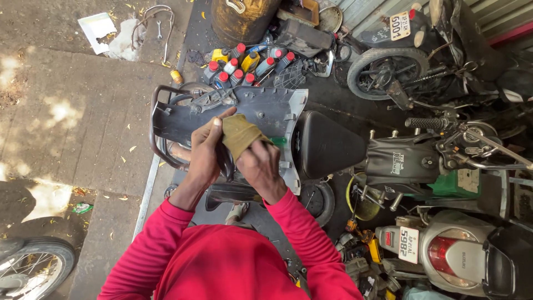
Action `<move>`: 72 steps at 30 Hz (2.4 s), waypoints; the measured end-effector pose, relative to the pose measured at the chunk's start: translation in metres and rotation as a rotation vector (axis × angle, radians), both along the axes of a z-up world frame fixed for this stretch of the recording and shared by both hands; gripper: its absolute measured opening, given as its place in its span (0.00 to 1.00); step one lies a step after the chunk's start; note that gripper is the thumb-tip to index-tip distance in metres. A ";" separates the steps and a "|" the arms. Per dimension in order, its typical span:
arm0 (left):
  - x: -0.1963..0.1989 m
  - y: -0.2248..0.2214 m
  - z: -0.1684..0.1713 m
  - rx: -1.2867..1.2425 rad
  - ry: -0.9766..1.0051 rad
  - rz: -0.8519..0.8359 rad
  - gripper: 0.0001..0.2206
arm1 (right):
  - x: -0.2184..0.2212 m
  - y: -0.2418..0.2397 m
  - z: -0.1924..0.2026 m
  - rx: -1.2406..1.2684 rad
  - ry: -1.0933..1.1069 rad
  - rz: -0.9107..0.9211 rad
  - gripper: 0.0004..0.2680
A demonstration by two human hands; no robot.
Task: Cleaning motorcycle components using a rag and a screwdriver in an auto repair shop.
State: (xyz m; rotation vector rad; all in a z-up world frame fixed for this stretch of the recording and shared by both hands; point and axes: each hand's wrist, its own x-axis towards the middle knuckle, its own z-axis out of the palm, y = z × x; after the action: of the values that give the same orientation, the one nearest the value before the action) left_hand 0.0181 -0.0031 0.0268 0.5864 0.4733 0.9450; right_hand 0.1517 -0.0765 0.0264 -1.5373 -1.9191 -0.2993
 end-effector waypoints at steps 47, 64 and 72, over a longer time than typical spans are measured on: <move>0.029 -0.010 0.029 0.471 0.648 0.640 0.14 | -0.003 0.042 -0.037 0.026 0.884 0.153 0.13; -0.018 -0.018 0.046 0.410 0.767 0.775 0.15 | -0.055 0.085 -0.032 -0.066 1.200 0.333 0.13; -0.022 -0.008 0.031 0.724 0.957 0.718 0.16 | -0.050 0.082 -0.028 -0.137 0.843 0.085 0.10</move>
State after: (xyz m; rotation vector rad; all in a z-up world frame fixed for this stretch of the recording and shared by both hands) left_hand -0.0040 -0.0108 0.0579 1.6181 1.2675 1.5035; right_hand 0.1013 0.0055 -0.0019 -1.3463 -1.3298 0.4669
